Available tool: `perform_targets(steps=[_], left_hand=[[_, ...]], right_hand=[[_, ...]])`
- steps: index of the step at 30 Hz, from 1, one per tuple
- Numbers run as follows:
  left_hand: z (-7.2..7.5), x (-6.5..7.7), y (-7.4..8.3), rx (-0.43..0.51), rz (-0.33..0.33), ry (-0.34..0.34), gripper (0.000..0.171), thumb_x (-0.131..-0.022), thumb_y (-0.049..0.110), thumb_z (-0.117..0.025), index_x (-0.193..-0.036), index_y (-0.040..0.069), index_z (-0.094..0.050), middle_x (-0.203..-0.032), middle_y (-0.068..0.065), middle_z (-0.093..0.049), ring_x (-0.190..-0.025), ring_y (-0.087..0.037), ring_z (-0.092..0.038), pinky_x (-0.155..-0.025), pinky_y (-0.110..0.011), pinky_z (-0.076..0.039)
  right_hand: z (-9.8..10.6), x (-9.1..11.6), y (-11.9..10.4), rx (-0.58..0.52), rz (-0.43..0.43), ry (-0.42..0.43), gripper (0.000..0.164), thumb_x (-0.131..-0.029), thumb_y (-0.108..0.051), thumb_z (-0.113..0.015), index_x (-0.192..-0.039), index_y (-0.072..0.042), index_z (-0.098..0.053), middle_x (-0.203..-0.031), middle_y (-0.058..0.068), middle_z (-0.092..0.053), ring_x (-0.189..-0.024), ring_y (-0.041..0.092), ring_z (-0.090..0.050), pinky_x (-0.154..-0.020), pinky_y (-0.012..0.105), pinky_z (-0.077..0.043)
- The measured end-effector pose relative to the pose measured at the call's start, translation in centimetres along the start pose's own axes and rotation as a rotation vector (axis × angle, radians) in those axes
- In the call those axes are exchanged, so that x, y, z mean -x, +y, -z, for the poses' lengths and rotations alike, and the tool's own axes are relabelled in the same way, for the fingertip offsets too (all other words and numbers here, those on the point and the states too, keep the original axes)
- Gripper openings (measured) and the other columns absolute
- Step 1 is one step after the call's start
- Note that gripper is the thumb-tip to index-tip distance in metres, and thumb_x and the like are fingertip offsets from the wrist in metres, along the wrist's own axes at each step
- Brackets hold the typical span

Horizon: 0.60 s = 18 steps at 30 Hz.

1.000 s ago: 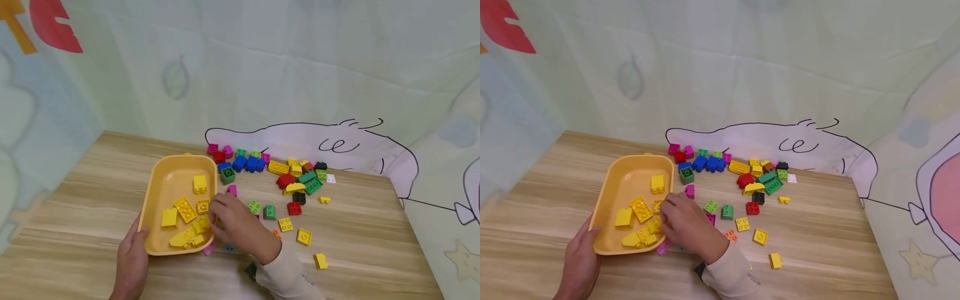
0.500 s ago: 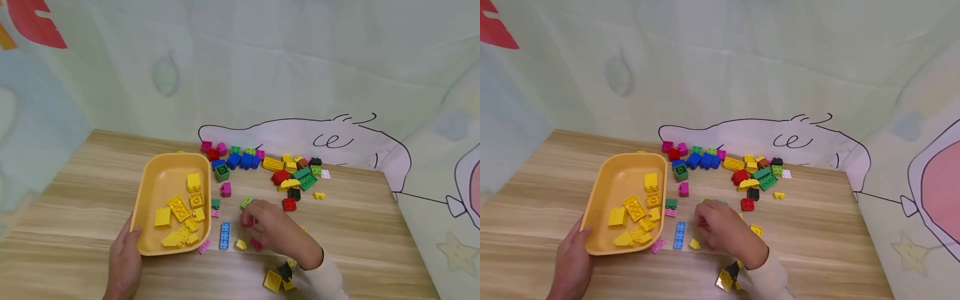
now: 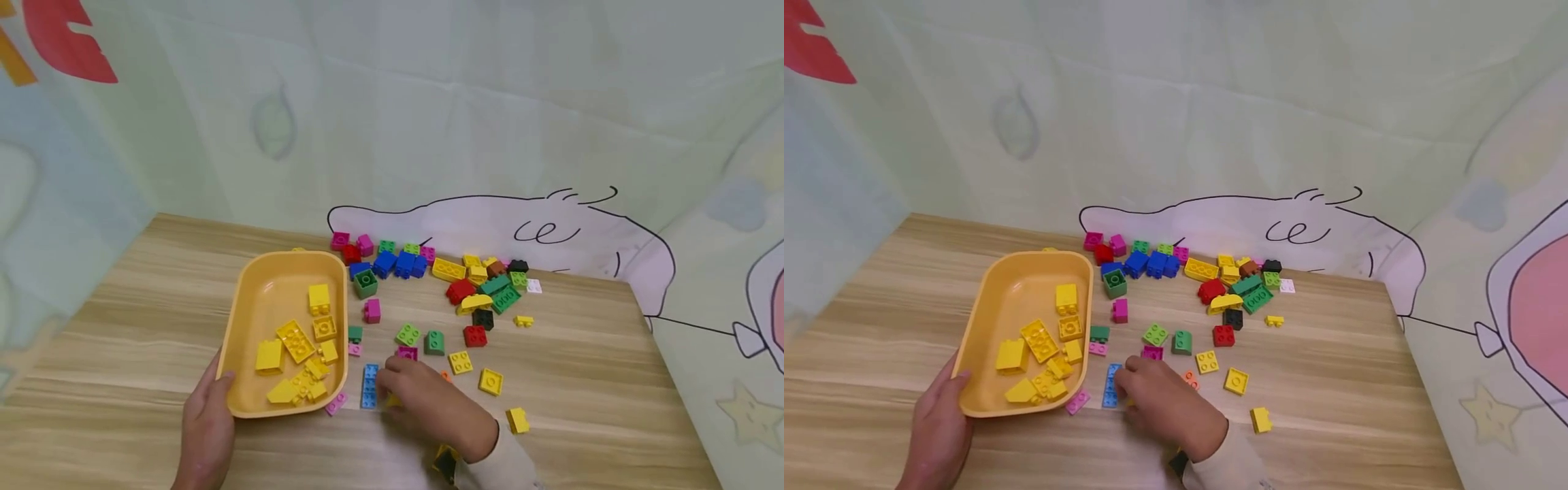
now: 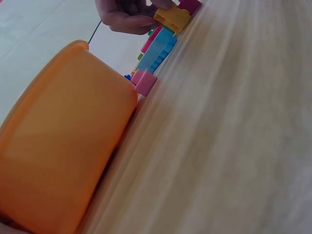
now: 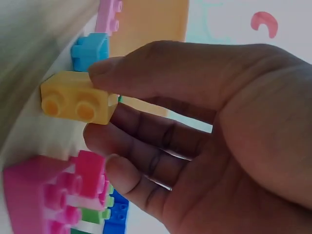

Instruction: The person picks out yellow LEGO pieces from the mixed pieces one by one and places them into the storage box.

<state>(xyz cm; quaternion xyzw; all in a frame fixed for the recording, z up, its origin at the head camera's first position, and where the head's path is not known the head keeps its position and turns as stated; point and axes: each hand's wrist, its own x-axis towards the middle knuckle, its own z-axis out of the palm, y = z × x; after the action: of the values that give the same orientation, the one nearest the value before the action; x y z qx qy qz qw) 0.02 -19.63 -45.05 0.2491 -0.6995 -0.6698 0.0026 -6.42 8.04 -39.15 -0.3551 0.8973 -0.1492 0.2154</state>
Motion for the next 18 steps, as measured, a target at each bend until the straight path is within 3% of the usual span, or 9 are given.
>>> perform_targets(steps=[3, 11, 18], left_hand=[[-0.1, 0.0, 0.0, -0.015, 0.003, 0.004, 0.051, -0.11, 0.028, -0.019, -0.158, 0.015, -0.011, -0.166, 0.001, -0.01, -0.152, -0.02, -0.013, -0.127, -0.047, -0.017], [-0.2, 0.0, 0.3, -0.03, 0.015, 0.001, 0.051, -0.11, 0.029, -0.018, -0.158, 0.016, -0.01, -0.166, 0.001, -0.009, -0.152, -0.02, -0.012, -0.126, -0.049, -0.018], [-0.2, 0.0, 0.3, -0.021, 0.019, -0.001, 0.051, -0.11, 0.029, -0.018, -0.158, 0.015, -0.009, -0.166, 0.001, -0.009, -0.152, -0.02, -0.012, -0.127, -0.048, -0.017]], right_hand=[[0.4, 0.0, -0.4, -0.019, 0.038, 0.042, 0.017, -0.085, -0.014, -0.081, -0.097, -0.016, -0.069, -0.093, -0.005, -0.061, -0.082, 0.009, -0.053, -0.079, 0.024, -0.061], [2.1, -0.8, -2.9, -0.125, 0.174, 0.262, 0.015, -0.087, -0.012, -0.079, -0.094, -0.017, -0.066, -0.099, -0.008, -0.06, -0.09, 0.011, -0.059, -0.084, 0.021, -0.062], [1.6, -2.5, -4.3, -0.129, 0.202, 0.301, 0.013, -0.09, -0.015, -0.076, -0.097, -0.015, -0.066, -0.102, -0.007, -0.059, -0.09, 0.008, -0.055, -0.085, 0.019, -0.061]])
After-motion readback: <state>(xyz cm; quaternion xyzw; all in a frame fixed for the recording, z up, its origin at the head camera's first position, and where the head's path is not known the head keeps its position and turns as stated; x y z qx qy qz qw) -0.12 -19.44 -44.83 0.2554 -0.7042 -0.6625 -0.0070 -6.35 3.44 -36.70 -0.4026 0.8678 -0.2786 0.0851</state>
